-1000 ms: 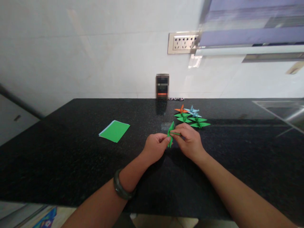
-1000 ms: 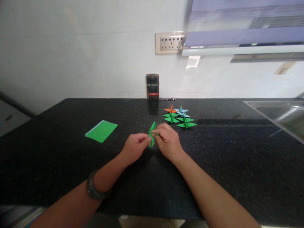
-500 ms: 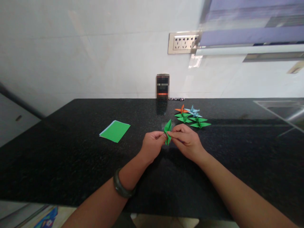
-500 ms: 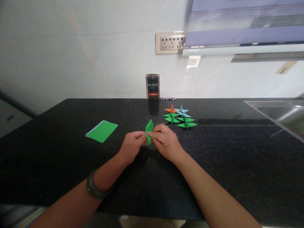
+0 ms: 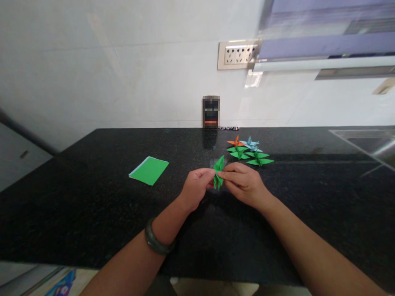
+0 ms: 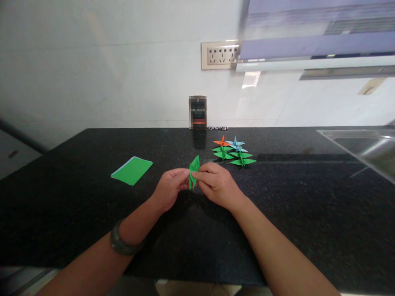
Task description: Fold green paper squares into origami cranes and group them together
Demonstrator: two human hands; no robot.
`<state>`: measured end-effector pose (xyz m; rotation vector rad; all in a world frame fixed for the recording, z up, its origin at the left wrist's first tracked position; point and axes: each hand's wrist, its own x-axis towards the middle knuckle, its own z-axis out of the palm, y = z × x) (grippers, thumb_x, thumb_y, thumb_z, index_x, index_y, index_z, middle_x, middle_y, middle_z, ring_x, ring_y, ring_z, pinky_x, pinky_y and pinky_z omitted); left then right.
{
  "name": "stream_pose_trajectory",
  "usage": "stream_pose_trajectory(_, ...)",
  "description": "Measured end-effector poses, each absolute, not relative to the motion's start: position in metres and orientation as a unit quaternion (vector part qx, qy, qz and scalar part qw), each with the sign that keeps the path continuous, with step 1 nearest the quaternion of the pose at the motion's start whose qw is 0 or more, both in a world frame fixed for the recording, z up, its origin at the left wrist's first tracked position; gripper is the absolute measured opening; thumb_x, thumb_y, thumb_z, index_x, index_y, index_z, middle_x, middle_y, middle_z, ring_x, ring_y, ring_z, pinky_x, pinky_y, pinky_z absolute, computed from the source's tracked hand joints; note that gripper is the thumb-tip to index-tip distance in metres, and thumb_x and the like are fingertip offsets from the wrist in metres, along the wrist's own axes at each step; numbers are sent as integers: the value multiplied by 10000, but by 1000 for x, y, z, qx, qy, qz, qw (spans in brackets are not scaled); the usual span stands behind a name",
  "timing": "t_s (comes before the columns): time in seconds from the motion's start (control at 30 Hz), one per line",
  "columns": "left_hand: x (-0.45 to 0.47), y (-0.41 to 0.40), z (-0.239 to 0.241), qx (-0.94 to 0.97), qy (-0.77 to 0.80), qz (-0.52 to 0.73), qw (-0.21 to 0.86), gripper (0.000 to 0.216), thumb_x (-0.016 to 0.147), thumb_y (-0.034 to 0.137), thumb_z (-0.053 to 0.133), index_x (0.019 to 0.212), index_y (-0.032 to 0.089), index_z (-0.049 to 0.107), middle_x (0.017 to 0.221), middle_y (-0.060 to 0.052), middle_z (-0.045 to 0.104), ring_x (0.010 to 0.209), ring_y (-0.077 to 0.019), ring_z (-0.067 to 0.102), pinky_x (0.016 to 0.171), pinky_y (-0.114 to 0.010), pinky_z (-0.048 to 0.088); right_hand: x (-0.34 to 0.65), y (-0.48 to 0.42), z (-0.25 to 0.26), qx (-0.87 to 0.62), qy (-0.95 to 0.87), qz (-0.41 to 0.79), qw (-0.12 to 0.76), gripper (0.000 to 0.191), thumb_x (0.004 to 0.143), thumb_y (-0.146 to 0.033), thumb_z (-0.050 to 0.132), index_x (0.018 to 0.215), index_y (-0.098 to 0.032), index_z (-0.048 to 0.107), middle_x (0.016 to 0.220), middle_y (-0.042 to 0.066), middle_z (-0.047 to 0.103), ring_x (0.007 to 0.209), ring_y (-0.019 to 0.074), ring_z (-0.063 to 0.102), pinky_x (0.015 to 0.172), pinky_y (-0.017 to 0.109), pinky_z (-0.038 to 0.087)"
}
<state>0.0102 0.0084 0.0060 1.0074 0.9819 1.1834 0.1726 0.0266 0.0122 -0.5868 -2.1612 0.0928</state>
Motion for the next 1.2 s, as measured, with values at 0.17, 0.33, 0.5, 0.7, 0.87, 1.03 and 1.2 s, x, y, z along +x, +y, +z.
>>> stream_pose_trajectory(0.17,9,8,7,488,394,509,590,260,693,367,646,792,129,679,669,-26,638,603,-115,553,647,-270,453,166,23,11,-302,-813,109,486,162,789,-113,531,895,-177,636,776,47,604,719,135,573,643,262,474)
stream_pose_trajectory(0.33,9,9,4,535,397,492,560,225,664,285,671,824,127,687,690,-30,664,643,-126,578,643,-252,441,161,22,6,-390,-737,254,491,72,781,-212,577,817,-164,618,687,19,578,612,126,537,558,252,437)
stream_pose_trajectory(0.5,8,9,3,603,450,460,472,195,710,270,615,817,137,709,670,-25,666,591,-122,550,581,-243,411,160,27,4,-410,-700,324,487,96,733,-261,626,719,-169,605,627,-10,538,566,110,494,525,237,410)
stream_pose_trajectory(0.7,6,9,5,645,479,460,378,178,730,271,596,771,142,713,668,-24,655,613,-128,542,589,-242,401,160,29,3,-402,-630,443,495,195,760,-338,593,668,-167,571,593,-16,548,508,102,501,490,247,457)
stream_pose_trajectory(0.87,7,10,4,573,470,498,450,208,724,321,606,705,130,686,575,0,594,546,-104,483,538,-231,368,162,26,7,-314,-753,226,532,72,771,-176,597,769,-196,666,701,18,611,658,124,569,609,262,483)
stream_pose_trajectory(1.03,9,8,6,500,416,528,546,192,680,311,659,747,135,699,622,-1,612,577,-95,494,580,-231,387,167,25,11,-238,-833,73,494,207,809,-110,534,909,-215,681,789,47,625,721,121,600,625,235,502)
stream_pose_trajectory(1.2,9,8,4,448,400,527,602,161,684,277,650,728,128,692,596,0,588,572,-93,501,594,-233,405,171,26,12,-228,-861,9,454,243,815,-109,513,967,-208,674,809,67,630,749,142,595,646,260,506)
